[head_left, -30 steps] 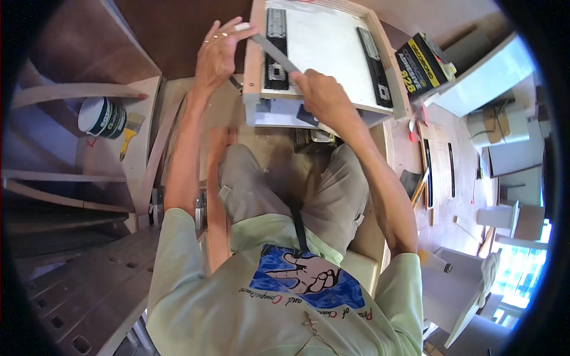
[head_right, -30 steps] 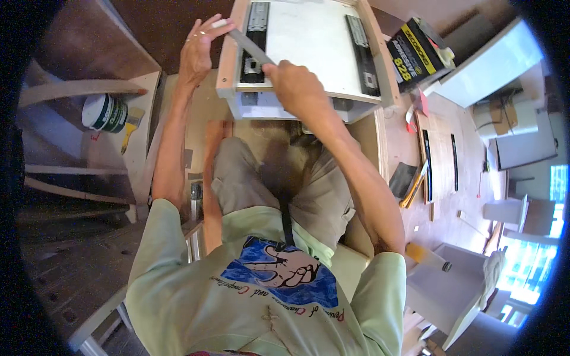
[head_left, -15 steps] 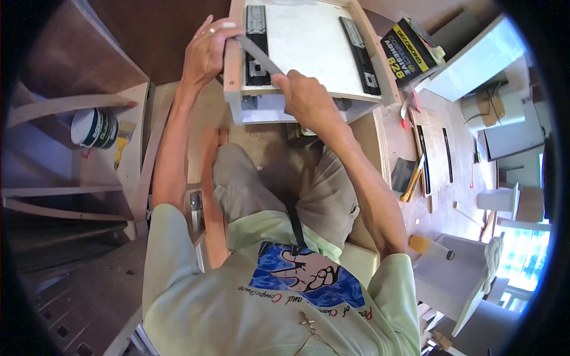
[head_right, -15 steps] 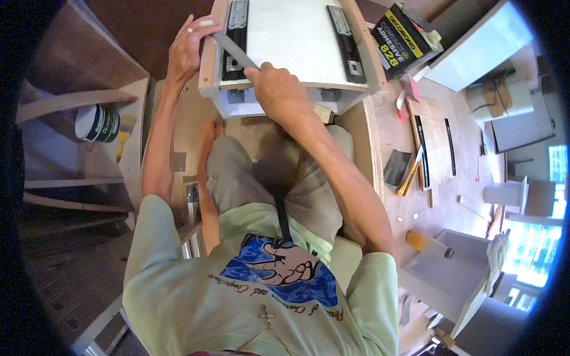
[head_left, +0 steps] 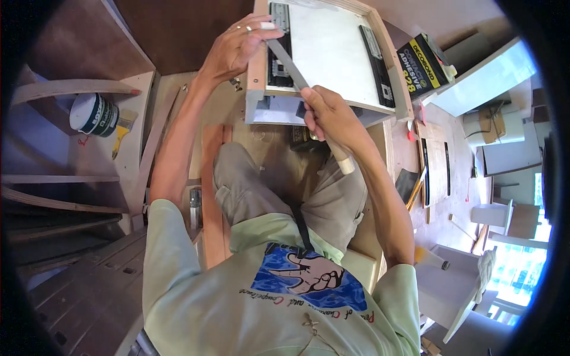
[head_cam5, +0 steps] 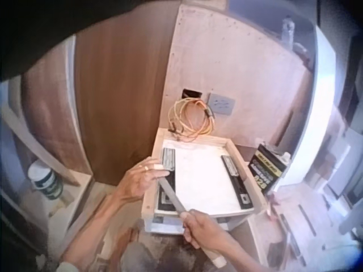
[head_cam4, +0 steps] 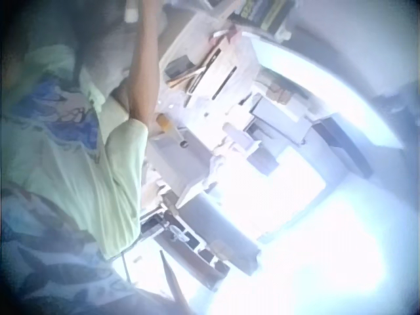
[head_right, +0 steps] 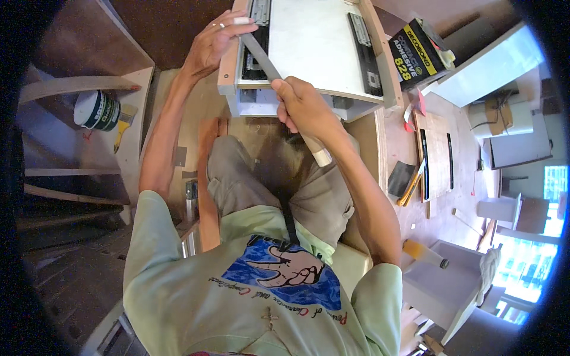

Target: The person aligns drawer slides on a wooden drawer unit, using a ruler to check the position and a file to smooth the edges of the wood panel.

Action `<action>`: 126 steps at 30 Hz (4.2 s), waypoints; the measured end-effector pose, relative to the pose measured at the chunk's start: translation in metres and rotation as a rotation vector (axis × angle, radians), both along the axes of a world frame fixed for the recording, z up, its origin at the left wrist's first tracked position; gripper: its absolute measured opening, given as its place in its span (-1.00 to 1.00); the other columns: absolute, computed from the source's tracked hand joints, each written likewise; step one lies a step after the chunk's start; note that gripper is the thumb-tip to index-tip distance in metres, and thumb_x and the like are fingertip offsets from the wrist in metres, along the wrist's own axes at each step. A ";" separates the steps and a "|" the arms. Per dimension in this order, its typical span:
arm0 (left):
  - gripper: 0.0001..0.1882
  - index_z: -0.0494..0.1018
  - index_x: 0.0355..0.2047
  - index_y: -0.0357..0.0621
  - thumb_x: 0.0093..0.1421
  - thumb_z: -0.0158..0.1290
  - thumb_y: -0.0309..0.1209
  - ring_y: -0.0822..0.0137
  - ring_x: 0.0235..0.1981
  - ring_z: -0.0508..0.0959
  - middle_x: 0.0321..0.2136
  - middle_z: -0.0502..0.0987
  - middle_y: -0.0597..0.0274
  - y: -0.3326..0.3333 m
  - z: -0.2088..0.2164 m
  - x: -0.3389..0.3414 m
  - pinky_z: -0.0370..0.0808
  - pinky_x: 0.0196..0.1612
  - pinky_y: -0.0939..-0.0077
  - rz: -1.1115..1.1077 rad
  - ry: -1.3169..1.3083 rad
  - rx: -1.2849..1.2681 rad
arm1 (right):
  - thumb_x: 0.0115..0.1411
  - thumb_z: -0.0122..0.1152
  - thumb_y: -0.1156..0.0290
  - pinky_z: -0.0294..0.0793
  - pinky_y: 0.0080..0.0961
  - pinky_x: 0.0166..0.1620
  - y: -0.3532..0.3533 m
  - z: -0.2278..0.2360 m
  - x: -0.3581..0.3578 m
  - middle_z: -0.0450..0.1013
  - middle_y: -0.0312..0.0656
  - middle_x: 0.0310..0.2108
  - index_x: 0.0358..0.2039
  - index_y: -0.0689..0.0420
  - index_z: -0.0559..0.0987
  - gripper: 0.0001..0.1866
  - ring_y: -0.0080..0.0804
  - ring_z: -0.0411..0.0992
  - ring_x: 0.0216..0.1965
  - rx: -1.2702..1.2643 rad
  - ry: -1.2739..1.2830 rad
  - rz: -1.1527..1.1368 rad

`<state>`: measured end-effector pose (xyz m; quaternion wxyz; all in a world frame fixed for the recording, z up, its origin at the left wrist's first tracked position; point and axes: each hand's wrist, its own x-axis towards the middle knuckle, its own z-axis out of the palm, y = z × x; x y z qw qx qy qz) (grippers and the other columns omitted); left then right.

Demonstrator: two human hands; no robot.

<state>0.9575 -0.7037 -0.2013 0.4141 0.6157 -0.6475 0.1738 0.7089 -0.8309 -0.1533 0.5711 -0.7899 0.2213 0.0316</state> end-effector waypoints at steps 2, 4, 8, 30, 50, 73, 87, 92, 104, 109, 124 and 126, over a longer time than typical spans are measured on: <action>-0.34 0.57 -0.01 -0.18 0.46 -0.52 -0.10 0.04 0.24 0.39 0.05 0.55 0.08 -0.003 -0.002 -0.001 0.12 0.41 0.11 -0.017 0.015 -0.006 | 0.47 -0.10 0.03 0.29 -0.55 -0.65 0.006 -0.001 0.002 0.33 -0.30 -0.69 -0.41 0.19 0.37 -0.53 -0.57 0.26 -0.74 -0.012 -0.002 -0.012; -0.38 0.59 -0.06 -0.15 0.45 -0.50 -0.14 0.02 0.20 0.42 0.03 0.56 0.07 -0.007 -0.006 -0.003 0.19 0.37 0.15 0.010 0.045 -0.062 | 0.47 -0.09 0.03 0.25 -0.62 -0.68 0.012 0.001 0.001 0.29 -0.34 -0.69 -0.43 0.15 0.34 -0.54 -0.63 0.20 -0.76 -0.021 -0.019 -0.025; -0.43 0.63 -0.12 -0.09 0.42 -0.45 -0.21 0.05 0.13 0.48 -0.05 0.60 0.10 -0.008 -0.009 -0.002 0.25 0.33 0.13 0.037 0.017 -0.148 | 0.47 -0.09 0.04 0.28 -0.57 -0.67 0.020 -0.001 0.005 0.29 -0.33 -0.71 -0.45 0.17 0.34 -0.53 -0.59 0.23 -0.76 -0.083 -0.029 -0.033; -0.33 0.62 -0.09 -0.18 0.45 -0.50 -0.09 0.02 0.16 0.49 -0.05 0.61 0.00 0.001 0.019 -0.003 0.12 0.38 -0.04 0.030 0.049 0.019 | 0.35 -0.03 0.35 0.51 0.02 -0.27 -0.004 0.002 0.009 0.44 0.20 -0.42 -0.24 0.28 0.52 -0.75 0.23 0.50 -0.37 -0.543 -0.139 0.153; -0.45 0.57 0.00 -0.12 0.47 -0.40 -0.13 0.03 0.14 0.47 0.01 0.56 0.02 -0.002 0.006 0.019 0.20 0.36 0.08 0.220 -0.050 -0.035 | 0.43 -0.14 -0.01 0.51 0.04 -0.13 -0.053 0.017 0.069 0.57 0.14 -0.35 -0.28 0.22 0.57 -0.48 0.17 0.55 -0.26 -0.887 -0.057 0.229; -0.49 0.61 -0.09 -0.15 0.45 -0.38 -0.26 0.01 0.07 0.54 -0.09 0.60 0.04 0.026 0.001 -0.001 0.34 0.27 0.02 0.357 -0.068 -0.175 | 0.44 -0.11 0.15 0.53 0.02 -0.30 -0.030 0.023 0.060 0.52 0.02 -0.49 -0.21 0.20 0.51 -0.63 0.09 0.55 -0.40 -0.935 -0.143 0.343; -0.41 0.64 -0.17 -0.16 0.44 -0.45 -0.22 0.00 0.00 0.58 -0.18 0.64 0.04 0.020 -0.005 -0.016 0.38 0.24 0.04 0.350 -0.088 -0.195 | 0.45 -0.13 0.14 0.48 0.05 -0.34 -0.036 0.010 0.031 0.50 0.09 -0.51 -0.27 0.16 0.48 -0.64 0.22 0.51 -0.40 -0.947 -0.244 0.346; -0.39 0.65 -0.21 -0.16 0.45 -0.46 -0.20 0.00 -0.03 0.59 -0.18 0.64 0.05 0.047 -0.008 -0.009 0.40 0.22 0.04 0.448 -0.036 -0.201 | 0.45 -0.13 0.16 0.51 0.04 -0.35 -0.007 0.011 0.046 0.52 0.02 -0.48 -0.29 0.18 0.48 -0.64 0.17 0.52 -0.43 -0.975 -0.262 0.295; -0.39 0.66 -0.24 -0.16 0.43 -0.46 -0.23 0.03 -0.07 0.62 -0.23 0.65 0.03 0.041 -0.001 -0.017 0.43 0.20 0.01 0.396 -0.009 -0.259 | 0.45 -0.09 0.21 0.50 -0.01 -0.39 -0.003 0.009 0.036 0.46 0.03 -0.58 -0.29 0.19 0.46 -0.68 0.13 0.51 -0.48 -0.923 -0.211 0.262; -0.39 0.67 -0.28 -0.18 0.42 -0.45 -0.23 0.02 -0.09 0.63 -0.25 0.65 0.03 0.025 -0.003 -0.029 0.44 0.19 0.00 0.362 -0.093 -0.233 | 0.44 -0.07 0.18 0.51 0.01 -0.36 -0.023 0.000 0.016 0.48 0.03 -0.62 -0.33 0.22 0.47 -0.64 0.12 0.52 -0.48 -1.017 -0.342 0.338; -0.29 0.66 -0.21 -0.21 0.45 -0.50 -0.08 0.02 0.00 0.59 -0.20 0.65 0.03 0.047 -0.005 -0.037 0.36 0.25 0.03 0.396 0.072 -0.227 | 0.42 -0.03 0.20 0.53 0.00 -0.39 0.012 0.018 0.019 0.49 0.01 -0.49 -0.27 0.15 0.48 -0.72 0.09 0.53 -0.46 -0.959 -0.083 0.218; -0.21 0.65 -0.15 -0.25 0.45 -0.57 0.00 0.00 0.07 0.55 -0.15 0.64 0.00 0.050 -0.003 -0.033 0.24 0.33 0.03 0.412 0.091 -0.158 | 0.42 -0.04 0.21 0.53 0.00 -0.36 0.002 -0.001 0.018 0.49 0.02 -0.50 -0.27 0.17 0.47 -0.72 0.12 0.53 -0.46 -0.965 -0.275 0.272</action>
